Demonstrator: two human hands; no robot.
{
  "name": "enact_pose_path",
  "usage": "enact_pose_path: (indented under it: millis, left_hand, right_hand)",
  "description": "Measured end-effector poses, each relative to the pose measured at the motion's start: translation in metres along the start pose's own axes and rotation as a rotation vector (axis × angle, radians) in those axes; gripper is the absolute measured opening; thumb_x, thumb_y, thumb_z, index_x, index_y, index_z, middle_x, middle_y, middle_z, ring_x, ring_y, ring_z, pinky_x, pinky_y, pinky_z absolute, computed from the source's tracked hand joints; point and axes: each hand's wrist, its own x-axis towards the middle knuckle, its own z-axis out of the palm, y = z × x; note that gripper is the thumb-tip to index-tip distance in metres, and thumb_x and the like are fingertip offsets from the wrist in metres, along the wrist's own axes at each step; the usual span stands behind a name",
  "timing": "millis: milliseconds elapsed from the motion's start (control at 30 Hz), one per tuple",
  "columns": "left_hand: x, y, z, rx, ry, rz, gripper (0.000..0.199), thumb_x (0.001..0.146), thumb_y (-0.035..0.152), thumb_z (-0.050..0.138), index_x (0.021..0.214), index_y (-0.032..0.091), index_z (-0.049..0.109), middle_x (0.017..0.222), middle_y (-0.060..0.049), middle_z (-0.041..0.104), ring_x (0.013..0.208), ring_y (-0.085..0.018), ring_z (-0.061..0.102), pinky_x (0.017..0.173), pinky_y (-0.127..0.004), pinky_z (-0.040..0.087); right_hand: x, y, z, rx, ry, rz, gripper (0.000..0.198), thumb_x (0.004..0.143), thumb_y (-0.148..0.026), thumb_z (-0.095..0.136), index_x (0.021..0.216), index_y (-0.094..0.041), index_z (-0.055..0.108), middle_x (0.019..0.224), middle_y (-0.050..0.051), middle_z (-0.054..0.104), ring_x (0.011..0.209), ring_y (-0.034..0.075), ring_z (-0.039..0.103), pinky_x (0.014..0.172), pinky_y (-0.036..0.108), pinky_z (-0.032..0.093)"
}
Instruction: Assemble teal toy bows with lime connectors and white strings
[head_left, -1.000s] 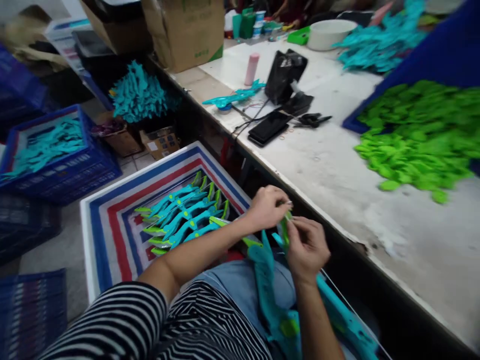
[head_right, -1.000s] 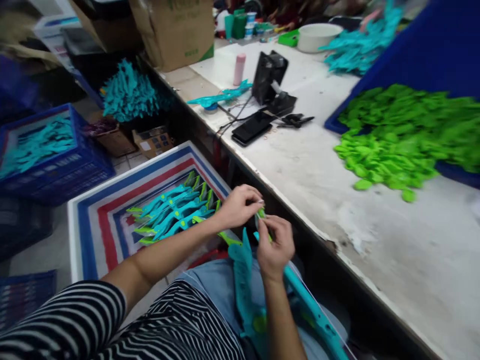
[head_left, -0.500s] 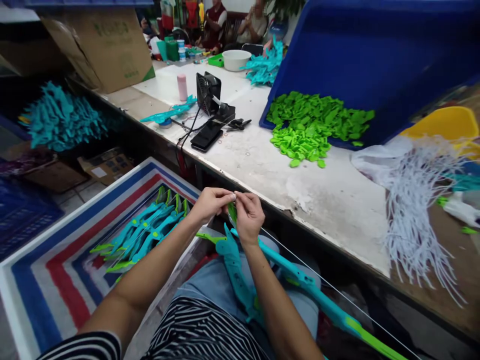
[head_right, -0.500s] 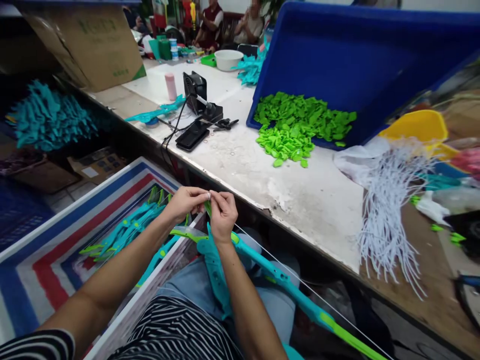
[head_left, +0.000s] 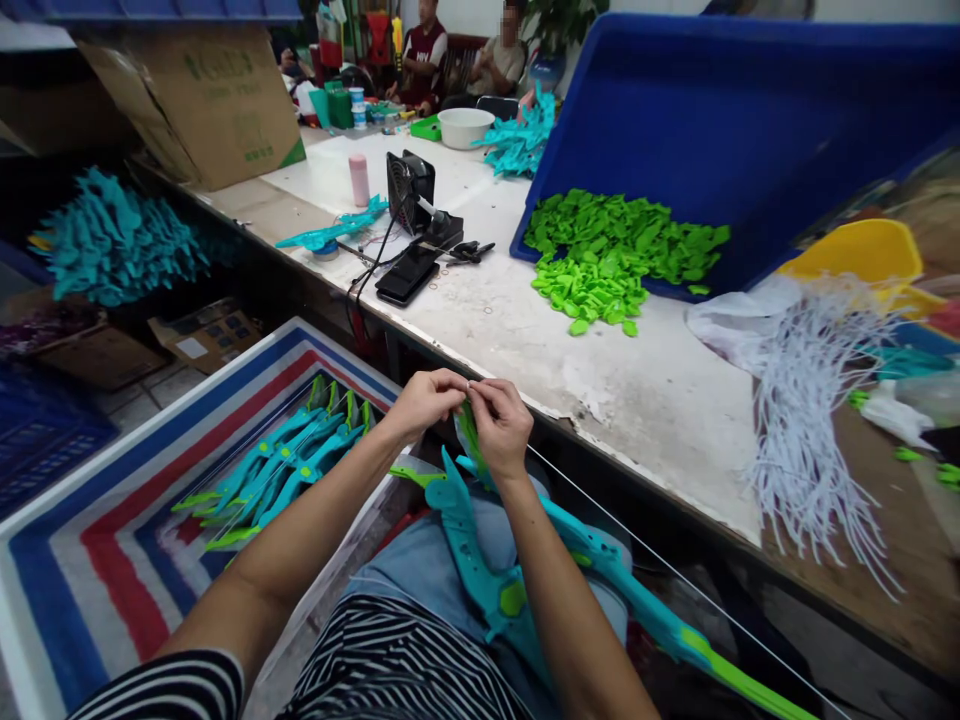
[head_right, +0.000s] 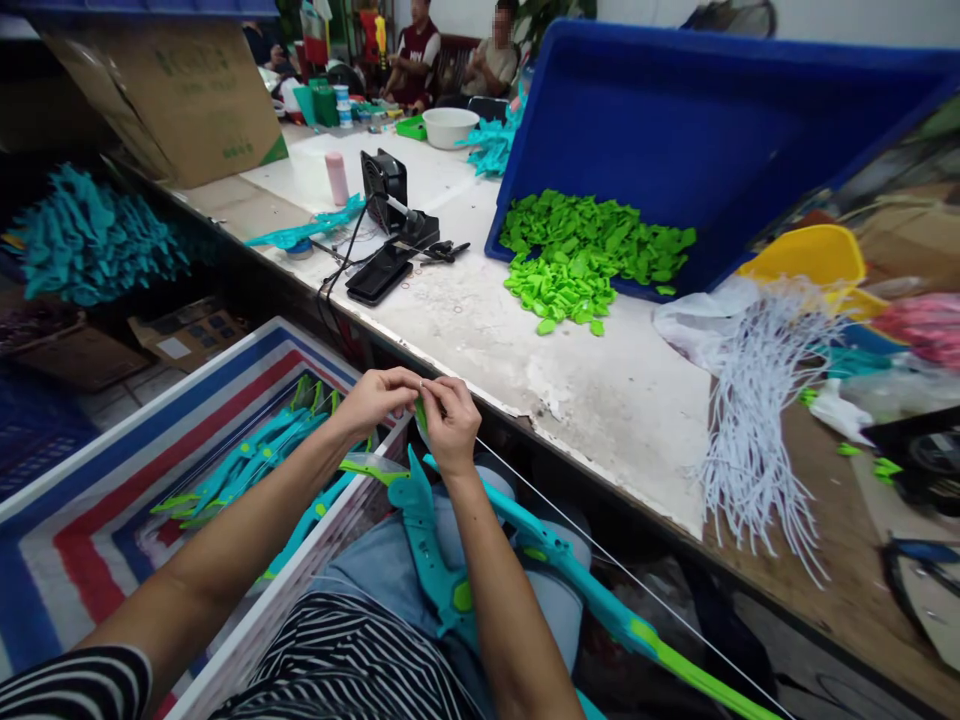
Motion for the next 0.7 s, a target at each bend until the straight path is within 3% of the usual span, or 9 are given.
enact_pose_path:
  millis: [133, 267, 500, 700]
  left_hand:
    - [0.001, -0.009, 0.004, 0.321, 0.049, 0.202, 0.02, 0.067, 0.006, 0.054, 0.079, 0.014, 0.068, 0.071, 0.001, 0.065, 0.061, -0.009, 0.053, 0.059, -0.02, 0.043]
    - [-0.001, -0.015, 0.01, 0.517, 0.135, 0.297, 0.018, 0.075, 0.009, 0.055, 0.083, 0.016, 0.069, 0.083, -0.002, 0.069, 0.074, -0.013, 0.061, 0.068, -0.023, 0.047]
    - [-0.005, -0.014, 0.013, 0.819, 0.163, 0.391, 0.019, 0.081, 0.012, 0.055, 0.089, 0.019, 0.071, 0.087, -0.004, 0.07, 0.083, -0.016, 0.063, 0.075, -0.025, 0.047]
    - [-0.006, -0.012, 0.015, 0.979, 0.178, 0.37, 0.018, 0.086, 0.021, 0.054, 0.089, 0.022, 0.072, 0.086, -0.004, 0.069, 0.08, -0.015, 0.062, 0.07, -0.024, 0.045]
  right_hand:
    - [0.001, 0.001, -0.001, -0.018, -0.009, -0.032, 0.007, 0.087, -0.019, 0.056, 0.084, -0.021, 0.062, 0.08, 0.002, 0.063, 0.075, 0.015, 0.06, 0.068, 0.029, 0.05]
    - [0.001, 0.001, -0.001, -0.066, -0.012, -0.034, 0.01, 0.089, -0.019, 0.052, 0.082, -0.02, 0.059, 0.077, 0.002, 0.062, 0.073, 0.015, 0.059, 0.067, 0.029, 0.05]
    - [0.006, 0.003, -0.01, -0.081, -0.102, 0.014, 0.014, 0.089, -0.022, 0.05, 0.081, -0.02, 0.062, 0.078, 0.003, 0.066, 0.072, 0.016, 0.062, 0.068, 0.029, 0.05]
    - [0.006, 0.008, -0.016, -0.097, -0.144, 0.068, 0.015, 0.087, -0.023, 0.05, 0.079, -0.019, 0.062, 0.074, 0.003, 0.065, 0.067, 0.016, 0.061, 0.064, 0.028, 0.048]
